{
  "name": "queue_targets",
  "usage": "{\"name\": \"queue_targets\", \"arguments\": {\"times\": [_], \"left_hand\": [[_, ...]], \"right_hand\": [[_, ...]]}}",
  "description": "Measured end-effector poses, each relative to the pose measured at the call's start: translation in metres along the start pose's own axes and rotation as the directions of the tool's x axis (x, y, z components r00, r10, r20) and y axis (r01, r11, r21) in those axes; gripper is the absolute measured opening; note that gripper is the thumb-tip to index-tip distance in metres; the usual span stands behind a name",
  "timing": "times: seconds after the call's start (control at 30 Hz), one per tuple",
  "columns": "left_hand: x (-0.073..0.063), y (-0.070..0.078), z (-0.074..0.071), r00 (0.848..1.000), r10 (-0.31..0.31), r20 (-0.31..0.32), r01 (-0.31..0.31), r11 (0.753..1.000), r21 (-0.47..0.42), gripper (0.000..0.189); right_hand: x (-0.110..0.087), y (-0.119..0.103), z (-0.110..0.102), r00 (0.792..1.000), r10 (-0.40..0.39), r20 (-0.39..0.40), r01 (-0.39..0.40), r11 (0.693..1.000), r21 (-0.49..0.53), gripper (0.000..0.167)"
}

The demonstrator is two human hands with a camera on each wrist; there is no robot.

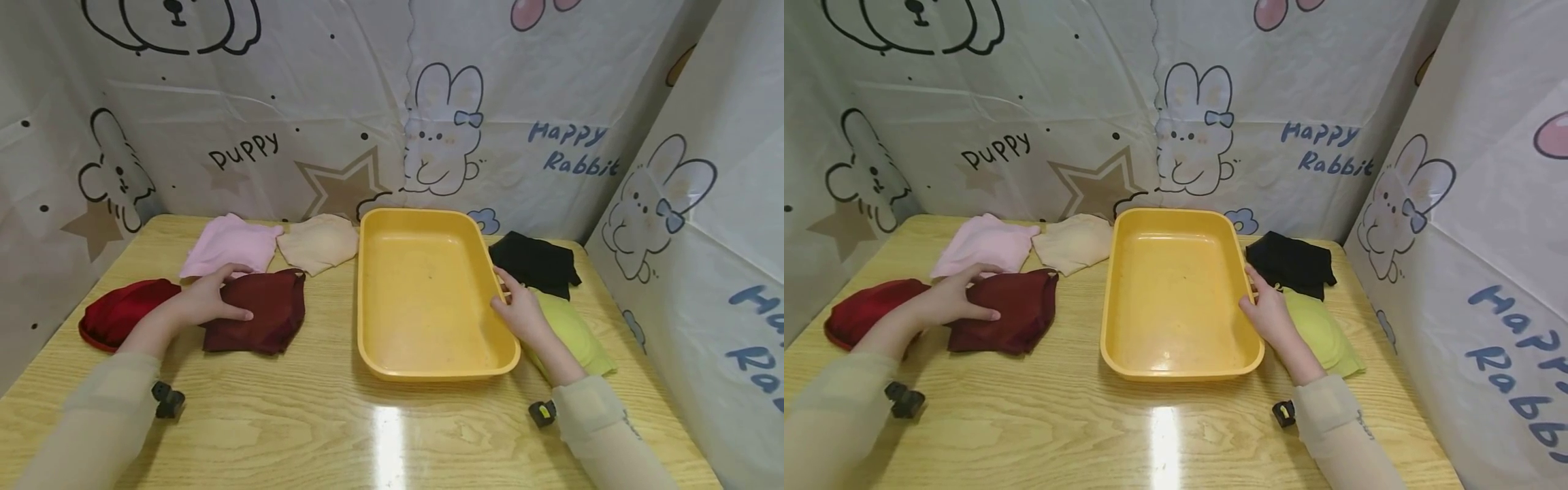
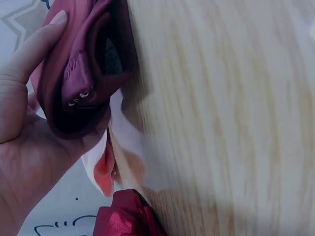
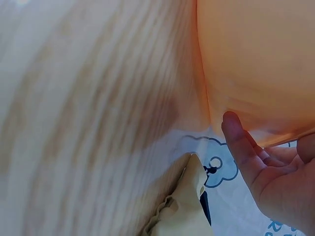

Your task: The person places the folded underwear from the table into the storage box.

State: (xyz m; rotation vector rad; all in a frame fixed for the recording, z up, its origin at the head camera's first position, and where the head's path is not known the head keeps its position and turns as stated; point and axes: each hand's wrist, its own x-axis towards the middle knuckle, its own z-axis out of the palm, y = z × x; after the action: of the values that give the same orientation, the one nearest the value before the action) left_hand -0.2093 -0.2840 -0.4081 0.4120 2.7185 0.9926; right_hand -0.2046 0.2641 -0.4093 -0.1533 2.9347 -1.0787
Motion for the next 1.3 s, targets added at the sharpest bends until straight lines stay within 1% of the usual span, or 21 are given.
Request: {"name": "queue_targets", "arguments": {"times": [0.17,0.23,0.47,0.53,0.7,0.83,1.03,1.3], "left_hand": [[-0.003,0.001,-0.004,0.999,-0.036,0.01,0.036,0.999,-0.016,0.092],[-0.004,0.003,-0.006,0.999,-0.036,0.016,0.036,0.999,-0.031,0.092],[-0.01,0.008,-0.014,1.0,-0.02,0.022,0.022,0.994,-0.108,0.073],[-0.011,0.011,-0.015,1.0,-0.005,0.021,0.008,0.992,-0.127,0.069],[-0.012,0.018,-0.017,1.0,0.02,0.0,-0.019,0.984,-0.176,0.061],[-0.014,0.025,-0.016,1.0,0.016,-0.019,-0.02,0.973,-0.23,0.058],[-0.015,0.037,-0.016,0.999,0.018,-0.045,-0.029,0.965,-0.26,0.059],[-0.019,0.052,-0.016,0.996,-0.004,-0.084,-0.022,0.953,-0.303,0.059]], "right_hand": [[0.0,-0.001,0.0,1.0,-0.002,-0.001,0.002,1.0,-0.003,0.06],[0.0,-0.001,0.001,1.0,0.0,-0.005,0.0,1.0,-0.004,0.06],[0.001,-0.001,0.001,1.0,0.006,-0.004,-0.006,1.0,-0.003,0.06],[0.001,-0.001,0.002,1.0,0.009,-0.003,-0.009,1.0,-0.005,0.06],[0.001,0.0,0.001,1.0,0.023,-0.001,-0.023,1.0,-0.01,0.061],[0.0,-0.001,0.001,0.999,0.033,0.003,-0.033,0.999,-0.013,0.061],[0.0,-0.002,0.001,0.999,0.038,0.008,-0.038,0.999,-0.014,0.062],[-0.001,-0.004,0.003,1.0,0.021,-0.013,-0.021,1.0,-0.012,0.062]]}}
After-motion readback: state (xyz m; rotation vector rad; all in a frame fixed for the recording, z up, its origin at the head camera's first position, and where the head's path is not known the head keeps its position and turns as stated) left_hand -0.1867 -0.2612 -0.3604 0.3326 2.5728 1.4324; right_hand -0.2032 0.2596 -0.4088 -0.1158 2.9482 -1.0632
